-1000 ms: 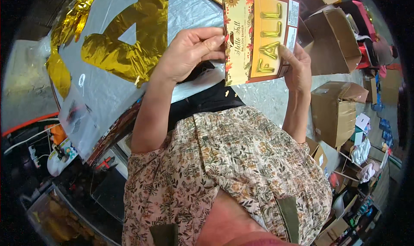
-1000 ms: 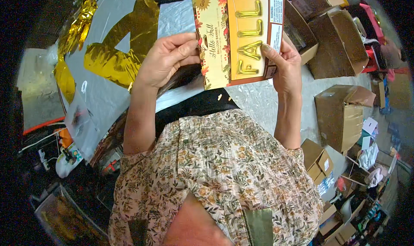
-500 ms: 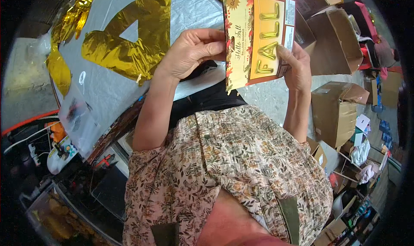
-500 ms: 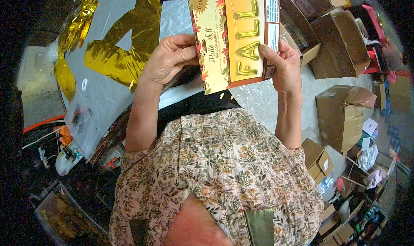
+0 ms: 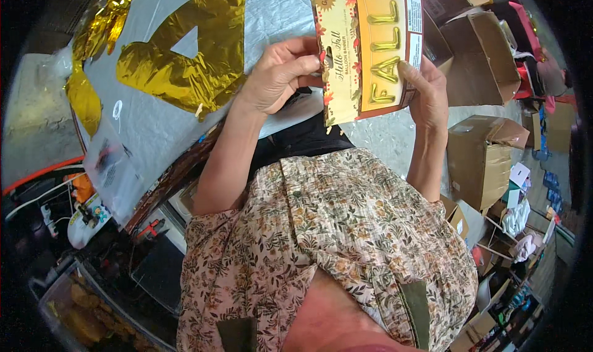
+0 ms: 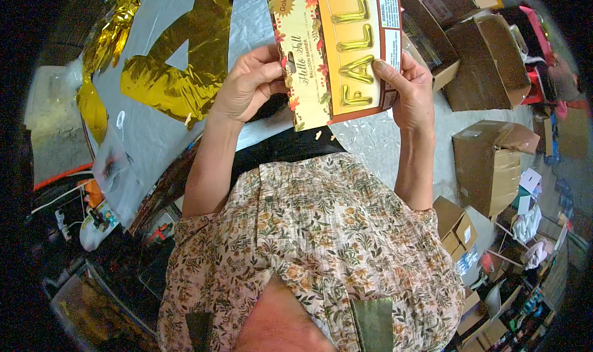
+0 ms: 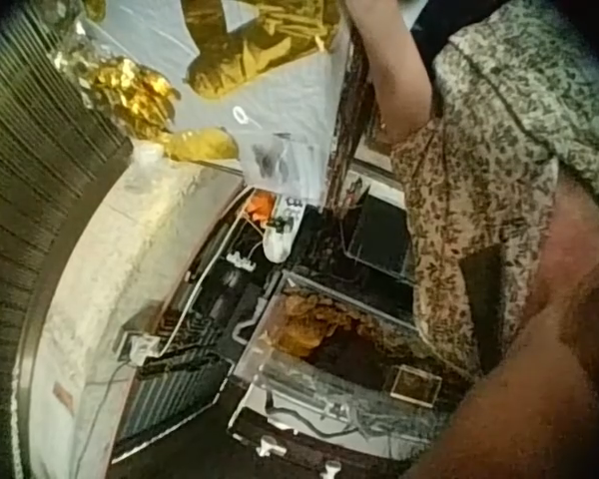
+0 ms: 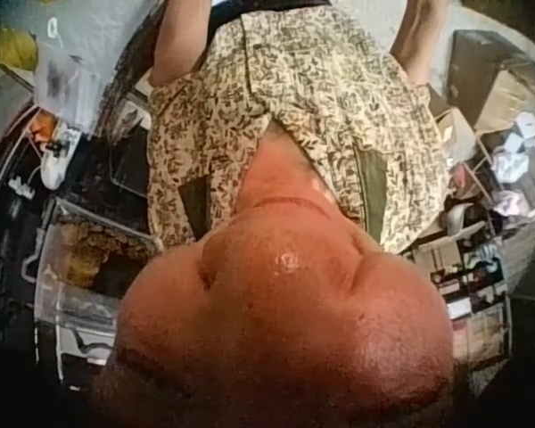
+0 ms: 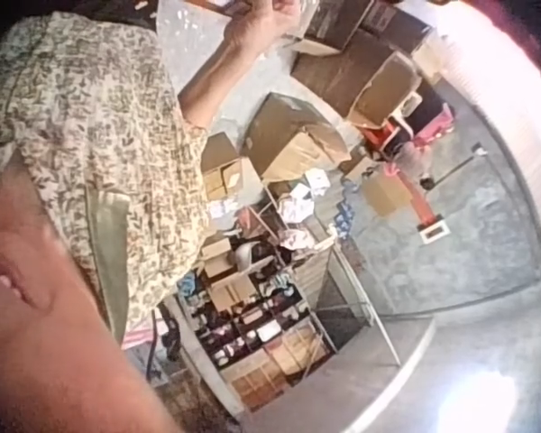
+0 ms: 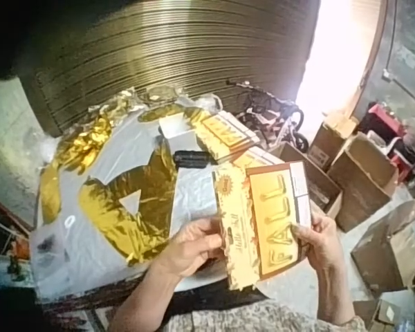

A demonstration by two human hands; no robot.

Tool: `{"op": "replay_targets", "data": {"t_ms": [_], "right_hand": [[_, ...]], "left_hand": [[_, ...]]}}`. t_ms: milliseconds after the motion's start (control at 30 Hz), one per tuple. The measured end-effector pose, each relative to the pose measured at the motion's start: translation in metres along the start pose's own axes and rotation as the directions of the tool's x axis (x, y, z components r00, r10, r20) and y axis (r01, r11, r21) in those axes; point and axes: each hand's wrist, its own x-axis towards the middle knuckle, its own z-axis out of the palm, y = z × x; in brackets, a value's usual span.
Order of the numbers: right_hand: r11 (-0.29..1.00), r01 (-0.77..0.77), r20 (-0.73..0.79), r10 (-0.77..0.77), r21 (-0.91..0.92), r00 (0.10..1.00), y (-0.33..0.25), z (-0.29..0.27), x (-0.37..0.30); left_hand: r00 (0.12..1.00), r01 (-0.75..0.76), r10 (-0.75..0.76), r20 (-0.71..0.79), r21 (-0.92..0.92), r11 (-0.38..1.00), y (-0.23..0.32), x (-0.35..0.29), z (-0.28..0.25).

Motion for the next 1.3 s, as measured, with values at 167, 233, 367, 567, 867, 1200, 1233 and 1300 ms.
{"op": "replay_targets", "data": {"t_ms": [167, 233, 367, 567, 867, 1200, 1233, 1300], "right_hand": [[0.999, -0.039, 0.006, 0.039, 0.022, 0.999, 0.005, -0.005, 0.0], [0.999, -0.039, 0.016, 0.038, 0.038, 0.999, 0.002, -0.004, 0.002], [0.996, -0.064, 0.007, 0.063, 0.059, 0.998, 0.008, -0.002, 0.001], [0.996, -0.085, -0.013, 0.085, 0.039, 0.996, 0.01, -0.003, 0.0], [0.987, -0.075, -0.09, 0.088, 0.139, 0.992, 0.014, -0.004, 0.006], [0.99, 0.072, -0.25, -0.04, 0.123, 0.967, 0.005, -0.019, 0.011], [0.99, 0.071, -0.248, -0.039, 0.122, 0.968, 0.004, -0.018, 0.011], [0.992, 0.109, -0.262, -0.09, 0.058, 0.961, 0.0, -0.014, 0.007]], "left_hand": [[0.996, -0.044, 0.044, 0.074, 0.001, 0.999, -0.007, -0.001, -0.005], [0.999, -0.006, 0.009, 0.049, -0.048, 0.999, -0.005, -0.002, -0.002], [0.997, -0.048, 0.049, 0.06, -0.008, 0.999, -0.011, -0.003, -0.002], [0.97, -0.239, 0.242, 0.017, 0.234, 0.942, -0.008, -0.002, 0.002], [0.995, -0.082, 0.097, -0.032, 0.32, 0.944, -0.014, -0.005, 0.0], [0.98, -0.03, 0.082, -0.183, 0.274, 0.961, -0.012, 0.009, 0.02], [0.979, -0.031, 0.084, -0.185, 0.274, 0.961, -0.01, 0.01, 0.021], [0.982, -0.02, 0.074, -0.175, 0.294, 0.955, -0.003, 0.011, 0.024]]}}
